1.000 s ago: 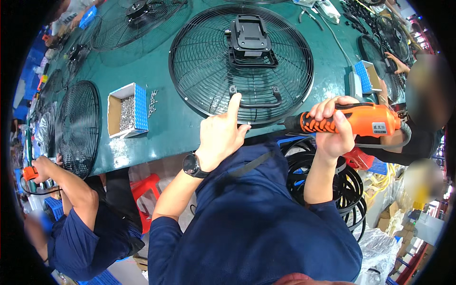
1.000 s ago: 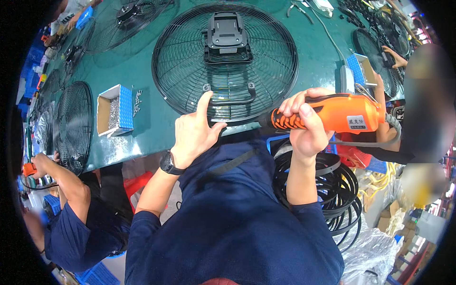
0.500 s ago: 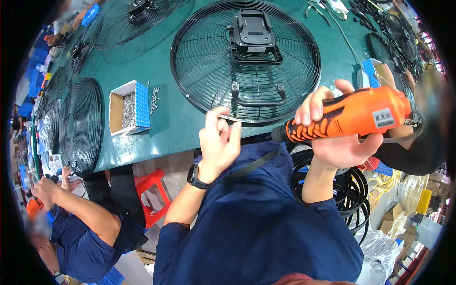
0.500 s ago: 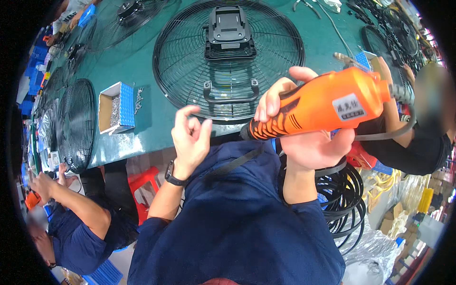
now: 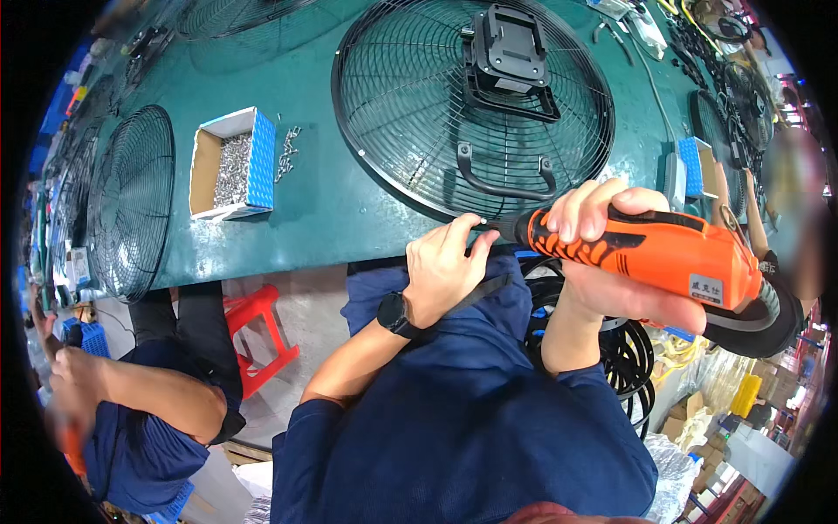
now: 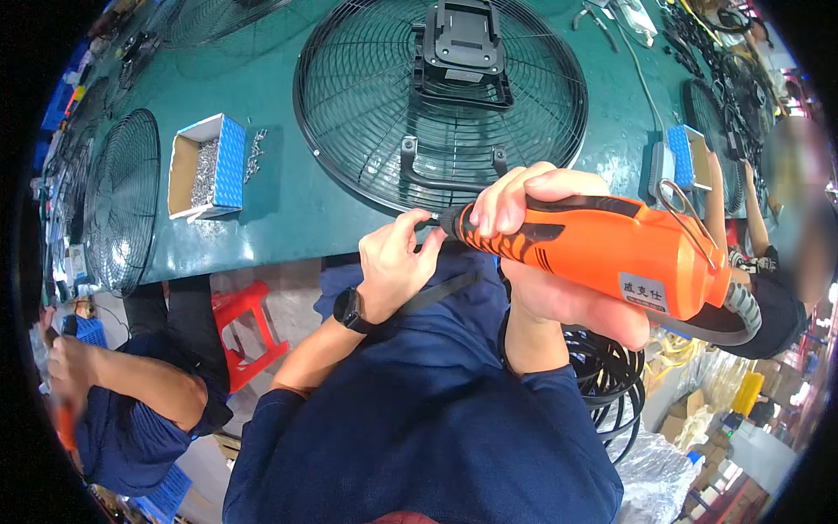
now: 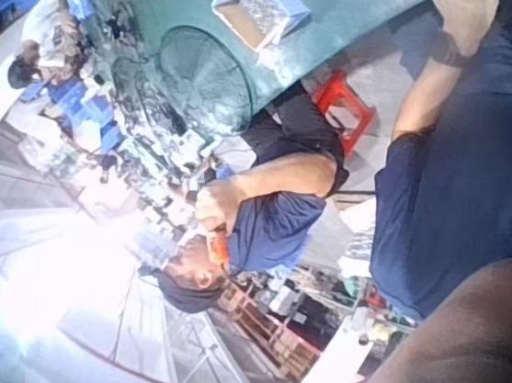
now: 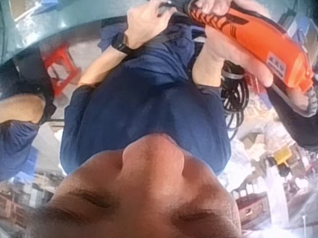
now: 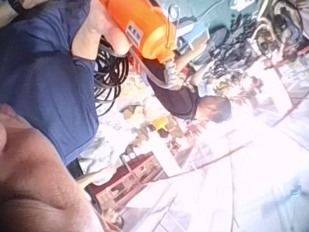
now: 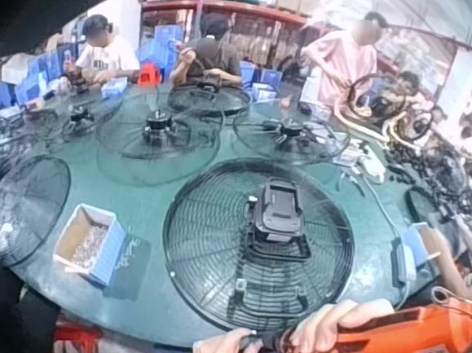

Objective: Assembling the outer grill and frame of industrial fans using an electric screwdriver and screws.

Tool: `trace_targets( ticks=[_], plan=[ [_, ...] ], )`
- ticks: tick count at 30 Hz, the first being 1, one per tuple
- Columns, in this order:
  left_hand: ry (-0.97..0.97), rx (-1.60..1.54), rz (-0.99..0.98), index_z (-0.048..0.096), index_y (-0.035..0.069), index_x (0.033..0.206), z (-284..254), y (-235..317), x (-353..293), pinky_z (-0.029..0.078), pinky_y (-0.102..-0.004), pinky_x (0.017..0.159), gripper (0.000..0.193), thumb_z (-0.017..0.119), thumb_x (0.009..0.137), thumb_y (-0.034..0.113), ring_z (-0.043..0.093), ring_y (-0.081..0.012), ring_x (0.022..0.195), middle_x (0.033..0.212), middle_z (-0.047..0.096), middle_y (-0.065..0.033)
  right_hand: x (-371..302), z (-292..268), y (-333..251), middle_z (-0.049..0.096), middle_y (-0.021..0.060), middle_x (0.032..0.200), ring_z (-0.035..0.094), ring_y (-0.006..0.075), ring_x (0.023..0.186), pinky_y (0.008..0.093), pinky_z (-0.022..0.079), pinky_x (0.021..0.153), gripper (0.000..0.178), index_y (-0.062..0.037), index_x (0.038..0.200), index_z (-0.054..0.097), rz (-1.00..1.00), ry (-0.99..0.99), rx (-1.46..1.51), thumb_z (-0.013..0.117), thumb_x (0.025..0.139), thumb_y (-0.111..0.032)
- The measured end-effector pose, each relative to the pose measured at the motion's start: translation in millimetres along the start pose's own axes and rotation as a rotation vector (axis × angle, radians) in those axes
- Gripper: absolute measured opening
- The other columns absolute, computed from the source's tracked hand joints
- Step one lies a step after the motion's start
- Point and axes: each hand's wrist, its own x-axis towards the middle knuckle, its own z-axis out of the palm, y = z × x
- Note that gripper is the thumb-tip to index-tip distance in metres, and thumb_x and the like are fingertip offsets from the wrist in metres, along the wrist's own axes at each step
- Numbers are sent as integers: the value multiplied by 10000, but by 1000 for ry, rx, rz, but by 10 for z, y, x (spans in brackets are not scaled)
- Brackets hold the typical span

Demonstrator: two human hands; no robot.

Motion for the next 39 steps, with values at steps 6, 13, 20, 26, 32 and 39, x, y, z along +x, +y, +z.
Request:
trace_targets(
  ticks=[6, 13, 20, 26, 32, 39],
  plan=[
    [60, -25, 7, 624, 49, 833, 21, -40, -4, 471, -333, 488, 199, 752, 705, 133, 603, -247, 536, 652, 627, -78, 9, -16, 95, 532, 105, 785, 516, 220, 638, 350, 446, 575, 1074, 4, 1117, 524, -4, 8, -41, 443, 562, -911],
    [117, -77, 104, 636, -3, 807, 79, -110, 8, 415, -295, 431, 222, 773, 633, 19, 523, -189, 453, 640, 620, -68, 49, -18, 170, 539, 116, 792, 525, 216, 672, 348, 460, 601, 1103, 38, 1071, 503, 39, -18, 21, 487, 505, -909],
    [127, -75, 54, 638, -1, 780, 65, -55, 28, 423, -314, 441, 228, 778, 600, -3, 554, -220, 474, 611, 605, -76, 85, 91, 176, 508, 90, 709, 507, 208, 610, 344, 445, 537, 1033, -7, 906, 492, 112, -1, -37, 436, 496, -953],
    [132, -49, 76, 644, 6, 775, 45, -17, 59, 421, -312, 442, 184, 737, 618, -22, 541, -224, 462, 567, 565, -76, 111, 108, 168, 507, 92, 688, 504, 208, 569, 338, 451, 525, 1043, 3, 903, 500, 105, 41, -57, 417, 505, -957],
    [127, -51, 85, 642, 10, 783, 59, 8, 61, 432, -314, 453, 192, 710, 608, -26, 539, -224, 465, 563, 557, -69, 78, 105, 186, 509, 90, 684, 499, 197, 561, 349, 455, 523, 1019, 1, 924, 513, 167, 82, -6, 410, 547, -940],
    [37, -181, 38, 618, 14, 844, 32, 26, 65, 418, -298, 453, 282, 690, 576, -34, 505, -167, 460, 557, 517, -36, 80, 68, -84, 542, 137, 730, 537, 230, 605, 348, 483, 561, 1099, 56, 995, 496, 84, 47, 87, 422, 532, -938]
  ],
)
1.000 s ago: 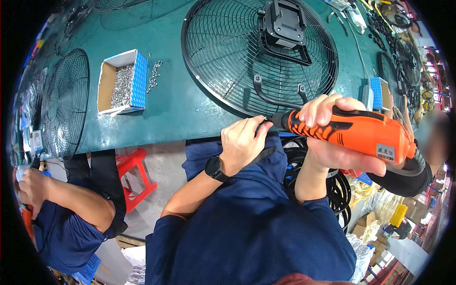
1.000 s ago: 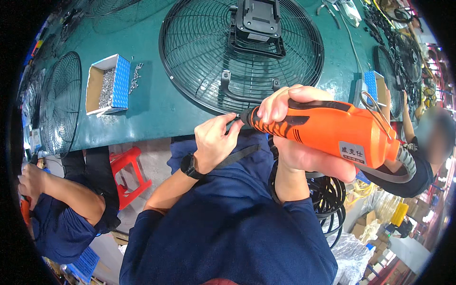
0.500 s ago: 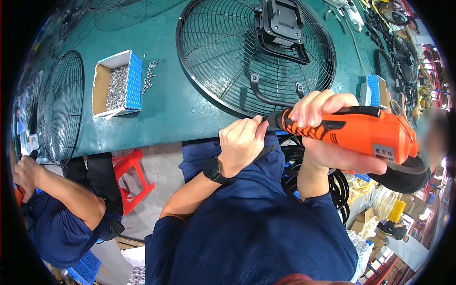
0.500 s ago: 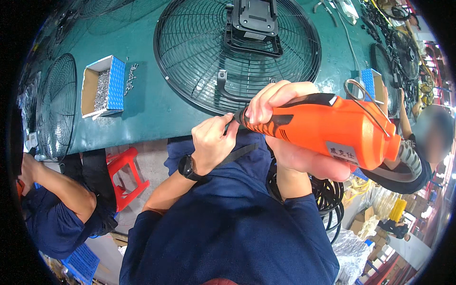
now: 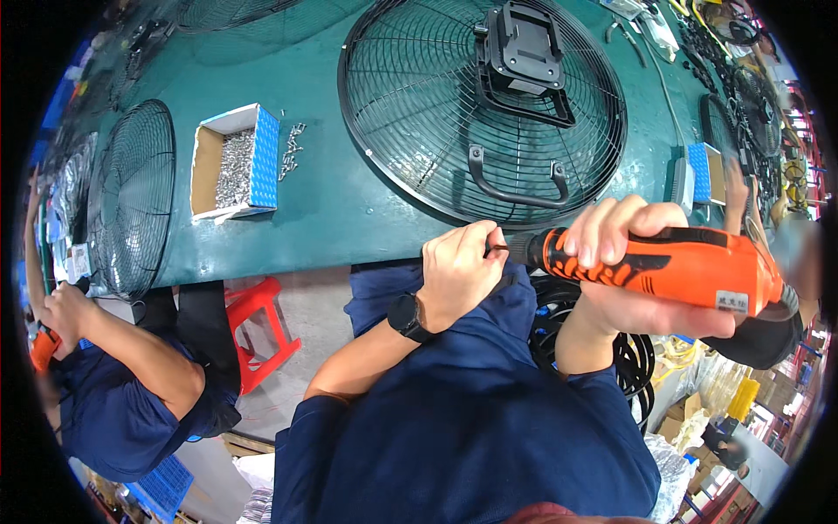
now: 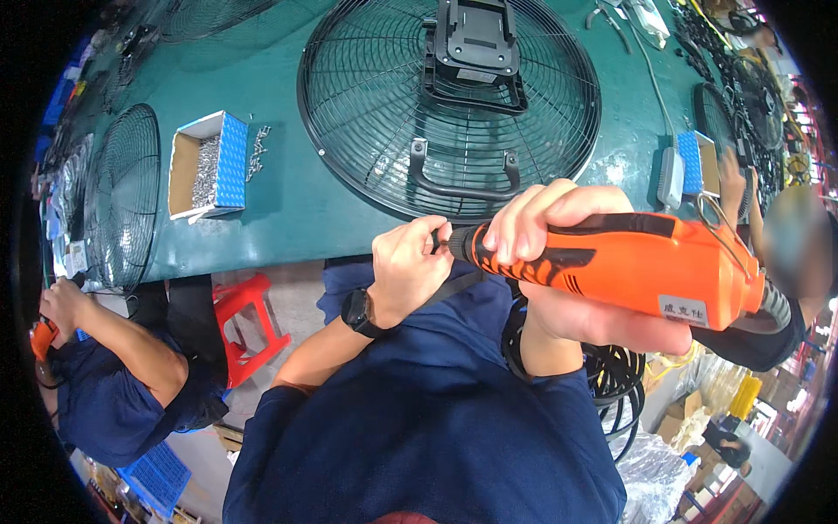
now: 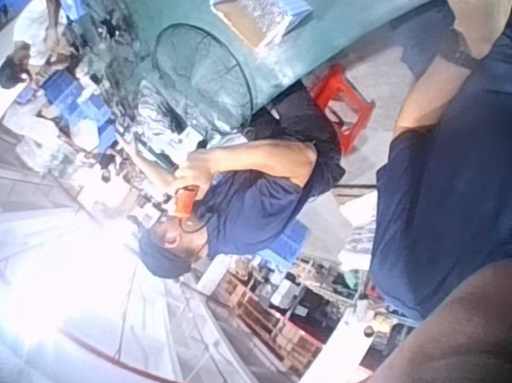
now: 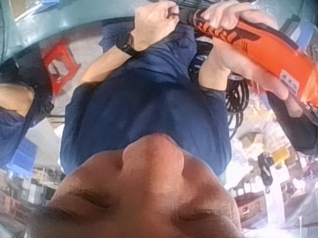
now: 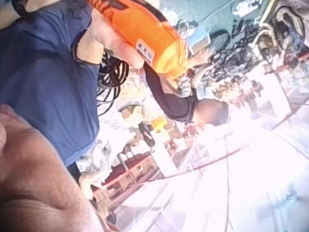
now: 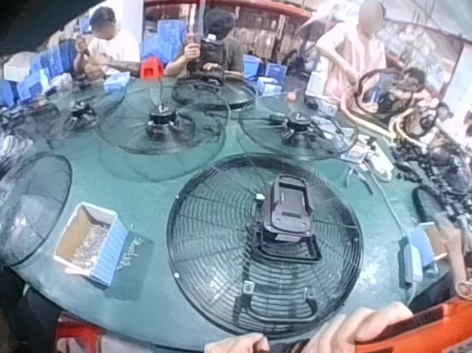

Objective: Assembling the outer grill and frame of industrial fans using an electric screwdriver and screws.

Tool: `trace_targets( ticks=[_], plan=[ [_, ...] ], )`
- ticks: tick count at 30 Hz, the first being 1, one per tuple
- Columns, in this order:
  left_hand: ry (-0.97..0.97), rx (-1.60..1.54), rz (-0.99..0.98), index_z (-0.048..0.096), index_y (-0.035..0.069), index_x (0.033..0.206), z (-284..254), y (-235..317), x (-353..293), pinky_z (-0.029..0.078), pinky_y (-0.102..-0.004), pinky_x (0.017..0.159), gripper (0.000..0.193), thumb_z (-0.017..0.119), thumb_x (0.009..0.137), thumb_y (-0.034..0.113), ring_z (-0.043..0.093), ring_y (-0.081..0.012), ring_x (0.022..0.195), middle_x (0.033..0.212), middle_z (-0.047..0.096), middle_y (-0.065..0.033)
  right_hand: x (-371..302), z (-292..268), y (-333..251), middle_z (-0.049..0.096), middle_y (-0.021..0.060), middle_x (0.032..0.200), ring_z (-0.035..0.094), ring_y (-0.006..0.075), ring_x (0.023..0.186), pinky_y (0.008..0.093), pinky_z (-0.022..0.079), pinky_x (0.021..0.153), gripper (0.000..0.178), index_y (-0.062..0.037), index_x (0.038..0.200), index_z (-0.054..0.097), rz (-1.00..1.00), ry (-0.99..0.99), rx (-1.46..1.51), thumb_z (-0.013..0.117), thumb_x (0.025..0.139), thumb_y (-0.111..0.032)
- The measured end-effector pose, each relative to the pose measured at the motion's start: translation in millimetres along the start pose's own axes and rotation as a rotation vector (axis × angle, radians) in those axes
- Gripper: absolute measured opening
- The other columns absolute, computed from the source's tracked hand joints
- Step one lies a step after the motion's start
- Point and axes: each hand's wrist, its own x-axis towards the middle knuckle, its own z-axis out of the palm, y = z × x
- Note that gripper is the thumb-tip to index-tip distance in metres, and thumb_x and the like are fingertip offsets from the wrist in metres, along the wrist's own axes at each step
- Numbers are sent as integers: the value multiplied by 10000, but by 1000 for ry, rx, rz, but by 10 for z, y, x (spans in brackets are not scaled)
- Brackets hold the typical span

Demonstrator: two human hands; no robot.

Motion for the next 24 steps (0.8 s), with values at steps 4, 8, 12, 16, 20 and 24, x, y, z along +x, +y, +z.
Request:
trace_targets(
  ticks=[4, 8, 12, 16, 20, 24],
  plan=[
    [-22, 5, -128, 605, 15, 841, -8, 3, -24, 361, -273, 412, 235, 716, 635, -11, 423, -121, 410, 510, 425, -12, -17, 5, 32, 512, 100, 737, 500, 213, 595, 340, 441, 528, 1031, 4, 1038, 512, -35, -3, -73, 387, 600, -921],
    [31, 84, -135, 605, 24, 846, 4, -36, -60, 375, -289, 412, 245, 765, 663, 53, 451, -147, 416, 499, 426, -12, 9, -9, 117, 522, 119, 785, 516, 224, 641, 352, 447, 580, 1051, 25, 1042, 507, -52, -58, -101, 445, 574, -914],
    [16, 129, -119, 600, 33, 852, 26, -61, -81, 403, -311, 424, 264, 780, 665, 83, 501, -184, 442, 513, 459, -23, 2, -3, 137, 529, 130, 796, 530, 233, 665, 359, 454, 598, 1062, 42, 1043, 503, 65, 11, -115, 487, 557, -902],
    [57, 135, -94, 603, 34, 844, 22, -61, -86, 410, -312, 433, 251, 775, 666, 74, 512, -188, 454, 528, 474, -26, 20, -21, 198, 532, 134, 792, 535, 238, 674, 368, 460, 608, 1083, 47, 1049, 502, 76, -36, -83, 500, 534, -907],
    [39, 131, -106, 611, 34, 830, 9, -48, -83, 431, -311, 453, 224, 766, 673, 73, 537, -193, 474, 566, 526, -38, 36, -31, 223, 528, 130, 762, 534, 237, 648, 365, 465, 587, 1091, 35, 1005, 500, 66, -37, -139, 466, 504, -933],
    [10, 155, -103, 616, 32, 828, 11, -25, -71, 470, -318, 489, 205, 755, 686, 82, 595, -220, 528, 648, 618, -71, 67, -19, 273, 518, 115, 732, 530, 229, 617, 359, 465, 561, 1082, 11, 945, 492, 60, -31, -148, 415, 477, -962]
  ],
)
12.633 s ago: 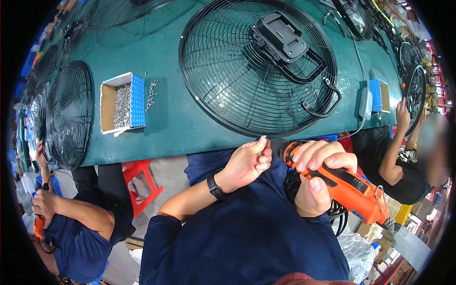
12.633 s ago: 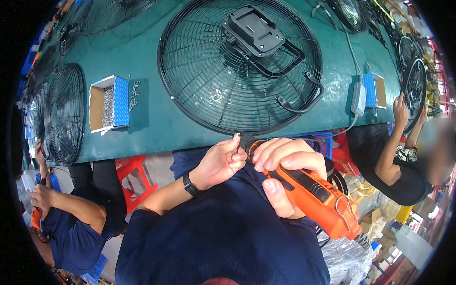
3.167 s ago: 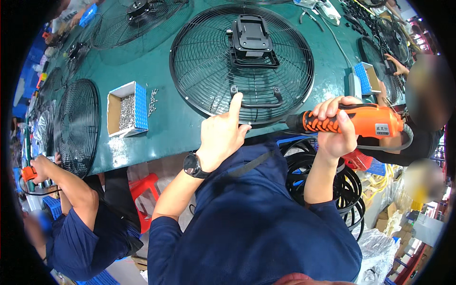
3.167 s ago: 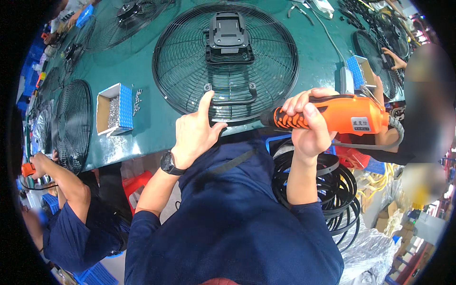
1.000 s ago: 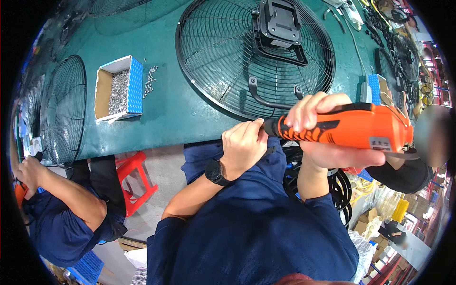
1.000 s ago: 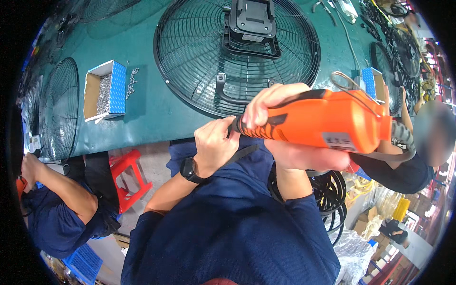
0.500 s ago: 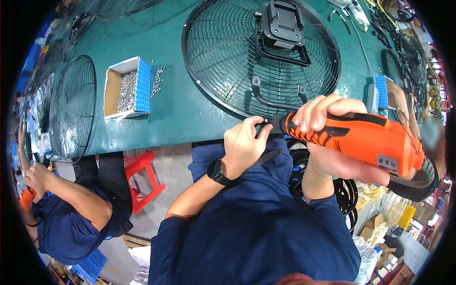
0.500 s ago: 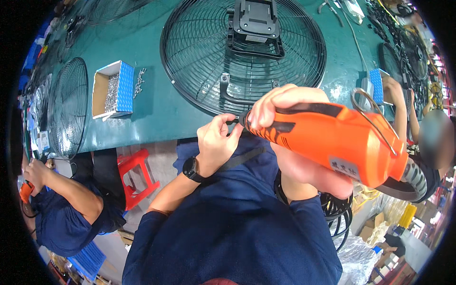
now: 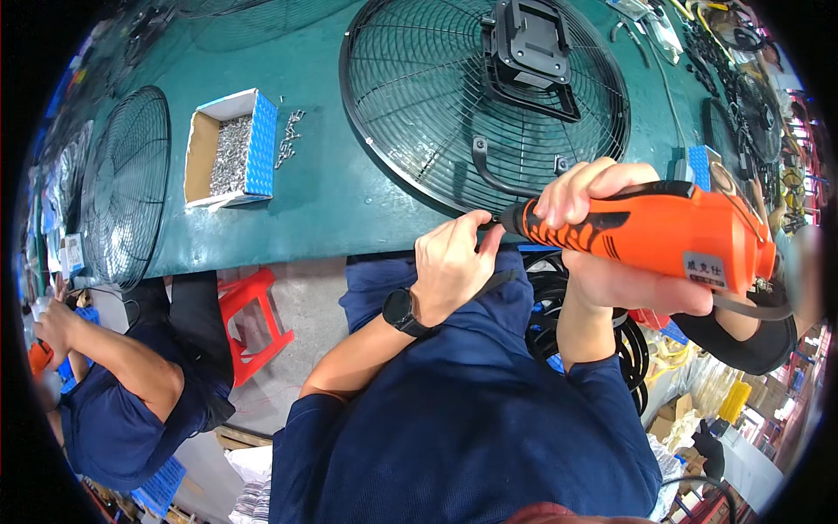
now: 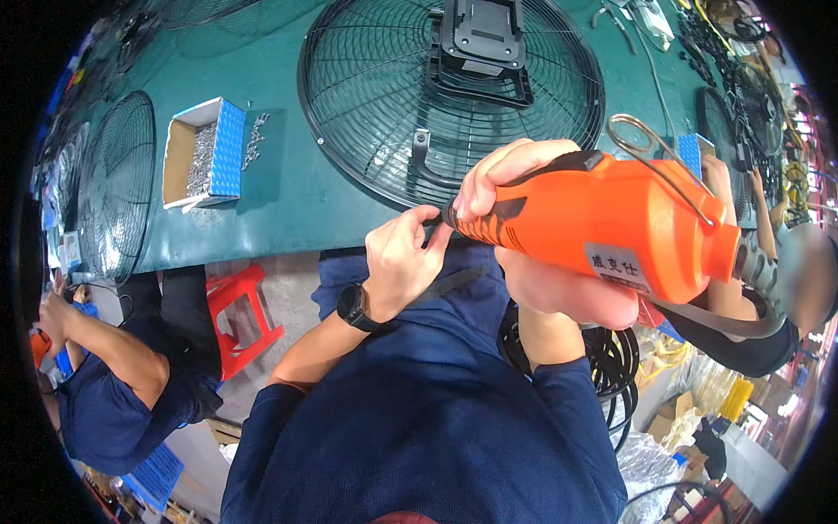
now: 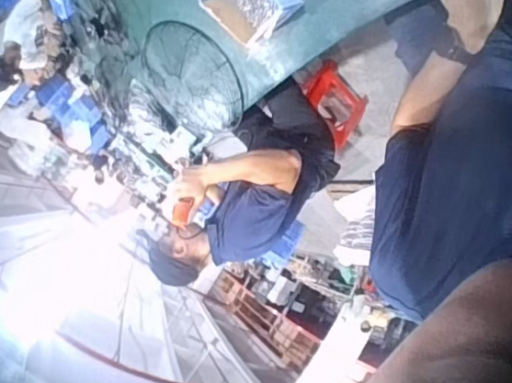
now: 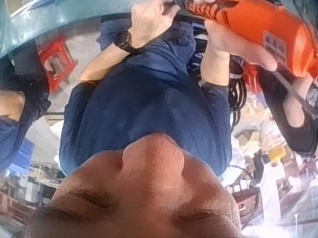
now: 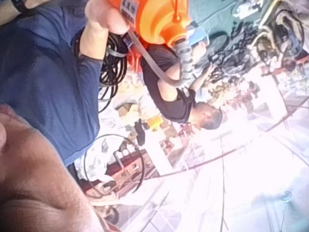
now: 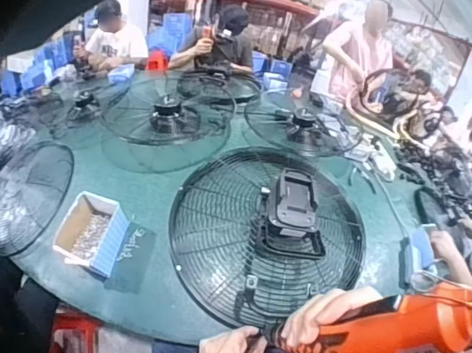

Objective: Assembling the outer grill and frame of industrial fans using an electric screwdriver and screws.

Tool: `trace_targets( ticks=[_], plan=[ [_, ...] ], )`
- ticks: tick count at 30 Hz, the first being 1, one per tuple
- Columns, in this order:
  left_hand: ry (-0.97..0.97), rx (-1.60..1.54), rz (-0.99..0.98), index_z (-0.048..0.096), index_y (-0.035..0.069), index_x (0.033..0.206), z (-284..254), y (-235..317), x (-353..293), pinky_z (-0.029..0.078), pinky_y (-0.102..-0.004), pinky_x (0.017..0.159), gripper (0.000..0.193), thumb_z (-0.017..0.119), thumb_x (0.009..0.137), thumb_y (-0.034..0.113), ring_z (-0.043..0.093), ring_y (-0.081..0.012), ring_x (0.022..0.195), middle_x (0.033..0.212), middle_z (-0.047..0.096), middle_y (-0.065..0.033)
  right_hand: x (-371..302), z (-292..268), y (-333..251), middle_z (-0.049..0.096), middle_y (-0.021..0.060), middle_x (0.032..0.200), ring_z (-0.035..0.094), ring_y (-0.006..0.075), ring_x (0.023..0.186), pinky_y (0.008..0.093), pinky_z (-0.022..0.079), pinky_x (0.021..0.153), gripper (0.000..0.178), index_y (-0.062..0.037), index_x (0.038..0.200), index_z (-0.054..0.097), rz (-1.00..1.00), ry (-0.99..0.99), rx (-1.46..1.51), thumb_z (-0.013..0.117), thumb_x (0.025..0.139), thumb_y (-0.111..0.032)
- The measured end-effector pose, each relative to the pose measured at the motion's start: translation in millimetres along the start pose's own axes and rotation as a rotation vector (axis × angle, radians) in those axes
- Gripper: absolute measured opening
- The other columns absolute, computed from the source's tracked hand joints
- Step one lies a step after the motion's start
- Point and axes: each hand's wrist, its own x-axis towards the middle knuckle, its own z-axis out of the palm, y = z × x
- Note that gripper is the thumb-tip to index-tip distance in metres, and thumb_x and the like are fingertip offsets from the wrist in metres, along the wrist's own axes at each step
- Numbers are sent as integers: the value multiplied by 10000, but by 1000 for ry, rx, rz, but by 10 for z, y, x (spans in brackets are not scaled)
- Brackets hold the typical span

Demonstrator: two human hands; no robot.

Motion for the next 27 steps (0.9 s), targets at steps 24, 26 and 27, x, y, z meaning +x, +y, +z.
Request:
trace_targets(
  ticks=[24, 26, 27],
  plan=[
    [12, 2, -11, 612, 28, 854, 21, 26, -14, 416, -324, 434, 249, 774, 670, 77, 527, -207, 458, 526, 491, -42, -49, -95, -57, 576, 161, 829, 575, 261, 740, 371, 498, 681, 1137, 54, 1047, 491, 47, 68, 207, 525, 450, -913],
    [41, 5, 10, 611, 28, 852, 19, 29, -14, 417, -324, 434, 248, 773, 670, 74, 527, -207, 459, 525, 491, -41, -35, -89, -37, 576, 162, 834, 572, 261, 741, 367, 498, 681, 1140, 50, 1044, 490, 43, 59, 221, 513, 447, -921],
    [17, 3, -5, 610, 28, 850, 19, 31, -12, 417, -324, 435, 247, 773, 669, 72, 527, -207, 459, 525, 490, -41, -25, -85, -26, 577, 156, 812, 573, 250, 717, 358, 500, 658, 1134, 45, 1021, 496, 45, 81, 202, 489, 446, -933]
  ],
)
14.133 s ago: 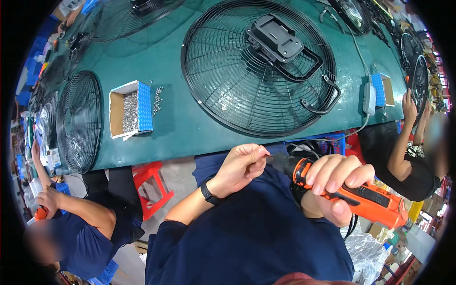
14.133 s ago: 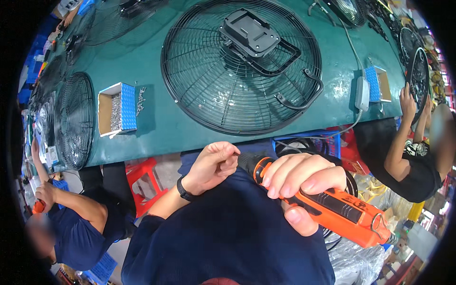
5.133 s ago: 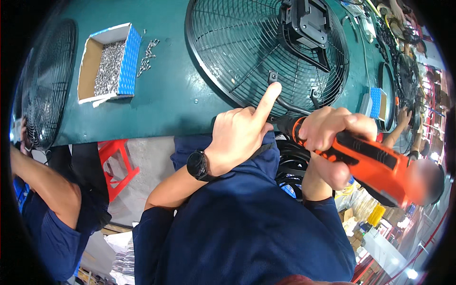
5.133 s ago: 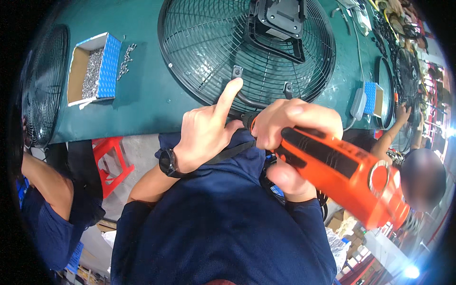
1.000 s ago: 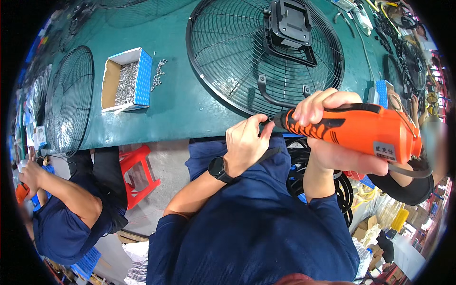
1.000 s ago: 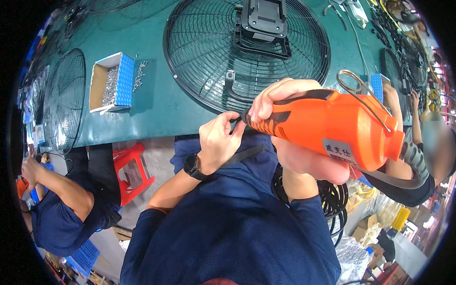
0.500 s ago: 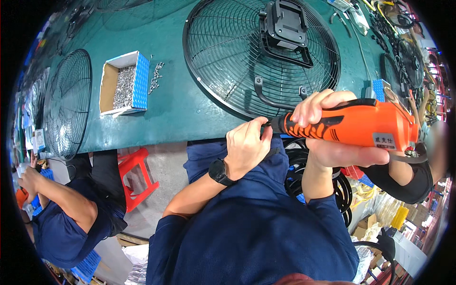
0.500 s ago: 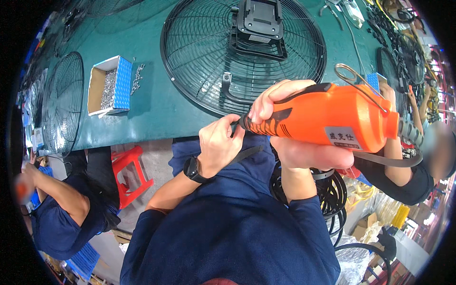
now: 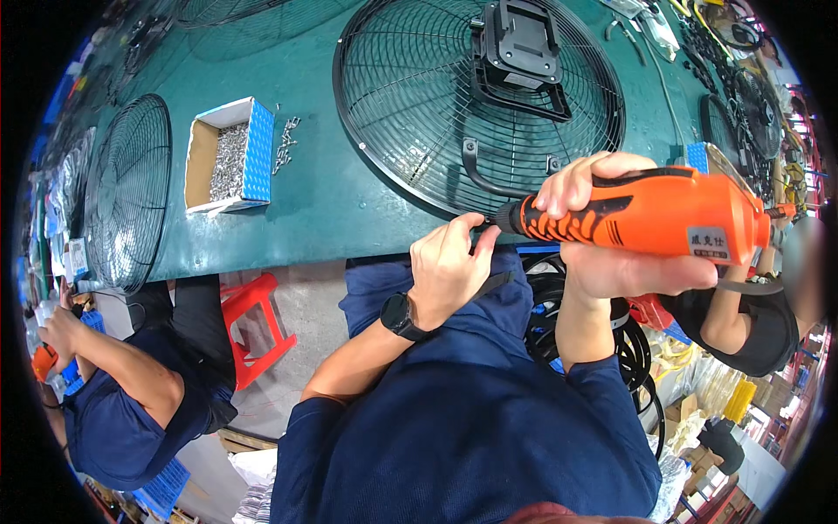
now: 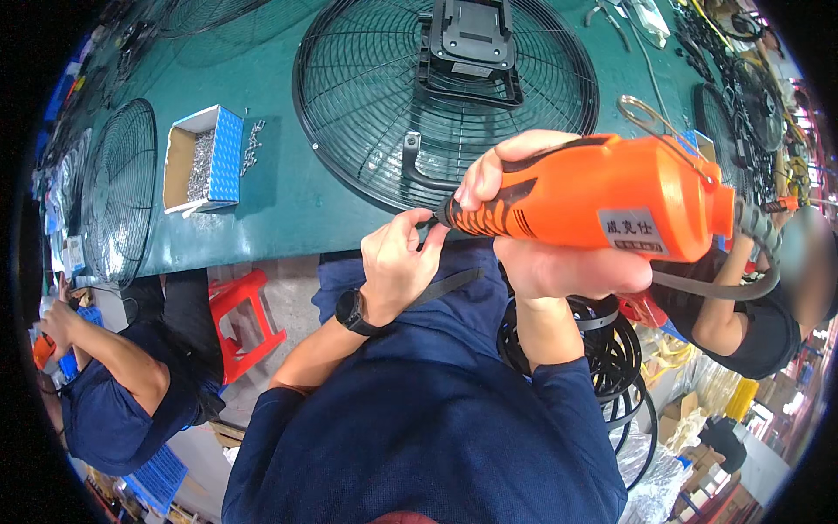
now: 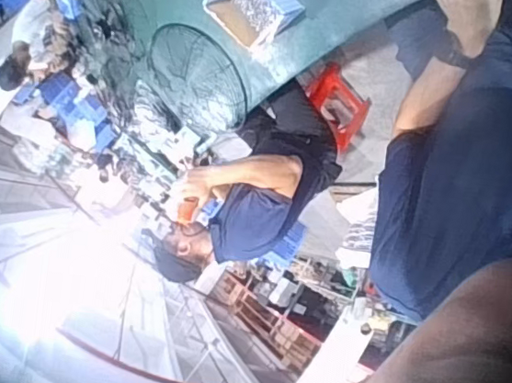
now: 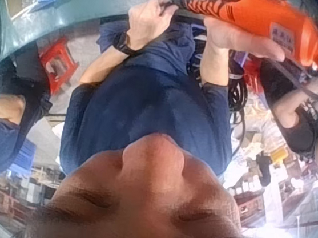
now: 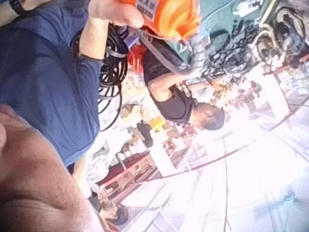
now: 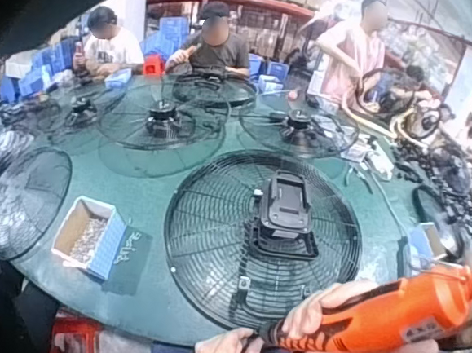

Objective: Assembling the outer grill and frame of industrial fans using an electric screwdriver and screws.

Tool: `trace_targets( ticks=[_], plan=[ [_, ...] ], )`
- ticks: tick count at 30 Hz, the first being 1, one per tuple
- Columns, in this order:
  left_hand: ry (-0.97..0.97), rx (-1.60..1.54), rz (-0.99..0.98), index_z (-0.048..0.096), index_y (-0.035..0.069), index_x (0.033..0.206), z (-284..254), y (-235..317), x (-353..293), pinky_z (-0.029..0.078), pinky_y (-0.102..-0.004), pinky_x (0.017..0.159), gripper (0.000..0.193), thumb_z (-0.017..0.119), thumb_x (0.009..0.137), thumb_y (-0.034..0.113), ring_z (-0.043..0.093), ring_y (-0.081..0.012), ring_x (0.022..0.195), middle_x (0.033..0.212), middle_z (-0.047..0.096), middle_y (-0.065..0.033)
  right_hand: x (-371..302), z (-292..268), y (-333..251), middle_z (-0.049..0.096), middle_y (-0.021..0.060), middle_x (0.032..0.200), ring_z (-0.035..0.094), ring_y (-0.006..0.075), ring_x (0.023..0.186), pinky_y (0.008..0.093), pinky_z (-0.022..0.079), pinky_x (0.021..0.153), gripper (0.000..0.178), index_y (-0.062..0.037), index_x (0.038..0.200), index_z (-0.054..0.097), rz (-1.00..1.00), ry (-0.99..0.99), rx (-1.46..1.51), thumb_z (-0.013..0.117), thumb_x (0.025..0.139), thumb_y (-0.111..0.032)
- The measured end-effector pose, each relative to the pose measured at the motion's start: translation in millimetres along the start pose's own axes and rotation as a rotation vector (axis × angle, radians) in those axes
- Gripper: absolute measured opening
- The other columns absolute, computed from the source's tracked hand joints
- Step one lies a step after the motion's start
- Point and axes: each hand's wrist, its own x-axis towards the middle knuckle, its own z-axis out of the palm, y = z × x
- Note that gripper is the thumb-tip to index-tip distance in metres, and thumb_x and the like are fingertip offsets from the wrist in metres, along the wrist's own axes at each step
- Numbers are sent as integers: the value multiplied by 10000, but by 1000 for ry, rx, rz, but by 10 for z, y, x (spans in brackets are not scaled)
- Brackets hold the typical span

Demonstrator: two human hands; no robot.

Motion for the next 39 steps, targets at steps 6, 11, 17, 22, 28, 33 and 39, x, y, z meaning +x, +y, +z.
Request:
trace_targets(
  ticks=[6, 11, 17, 22, 28, 33, 39],
  plan=[
    [-19, 17, 7, 605, 26, 842, -7, 26, 23, 429, -327, 444, 230, 759, 673, 50, 543, -214, 471, 533, 510, -45, 43, 33, 28, 529, 122, 735, 523, 216, 606, 343, 465, 565, 1051, 28, 962, 492, 26, 25, -167, 384, 561, -937],
    [11, 27, 31, 607, 22, 828, -27, 43, 36, 459, -333, 478, 210, 749, 675, 47, 586, -234, 516, 617, 593, -74, 13, 102, 27, 526, 127, 736, 519, 217, 605, 342, 463, 566, 1052, 25, 943, 489, 41, 68, -181, 385, 547, -944],
    [4, 27, 34, 610, 19, 817, -33, 39, 34, 477, -338, 502, 187, 737, 684, 52, 607, -252, 546, 677, 631, -94, 18, 115, 11, 524, 130, 728, 516, 221, 600, 347, 463, 564, 1056, 29, 942, 492, 16, 79, -249, 360, 558, -946],
    [63, 5, 77, 621, 19, 809, 17, 30, 41, 388, -317, 421, 211, 744, 637, 12, 474, -182, 419, 490, 426, -20, 16, 99, 9, 525, 132, 726, 518, 224, 600, 349, 466, 565, 1056, 33, 953, 499, 15, 89, -229, 366, 566, -940],
    [53, -14, 56, 616, 34, 788, 24, 49, 58, 394, -320, 420, 176, 718, 648, 1, 479, -194, 419, 482, 423, -21, 20, 42, -108, 531, 126, 739, 521, 230, 610, 360, 466, 577, 1061, 29, 993, 511, 18, 46, -146, 393, 562, -934],
    [-50, 30, 105, 590, 55, 798, -9, 54, 94, 452, -341, 462, 158, 698, 683, 39, 574, -238, 494, 547, 543, -47, -41, 87, -321, 518, 97, 756, 509, 222, 624, 363, 448, 584, 1037, -1, 1045, 519, -43, 36, -166, 444, 564, -917],
    [-76, 74, 172, 533, 52, 796, -115, 71, 209, 480, -336, 520, 175, 674, 696, 22, 598, -238, 555, 605, 574, -44, -101, 59, -521, 517, 126, 759, 525, 241, 634, 373, 474, 584, 1070, 32, 1082, 495, -161, -38, -186, 413, 589, -914]
  ],
)
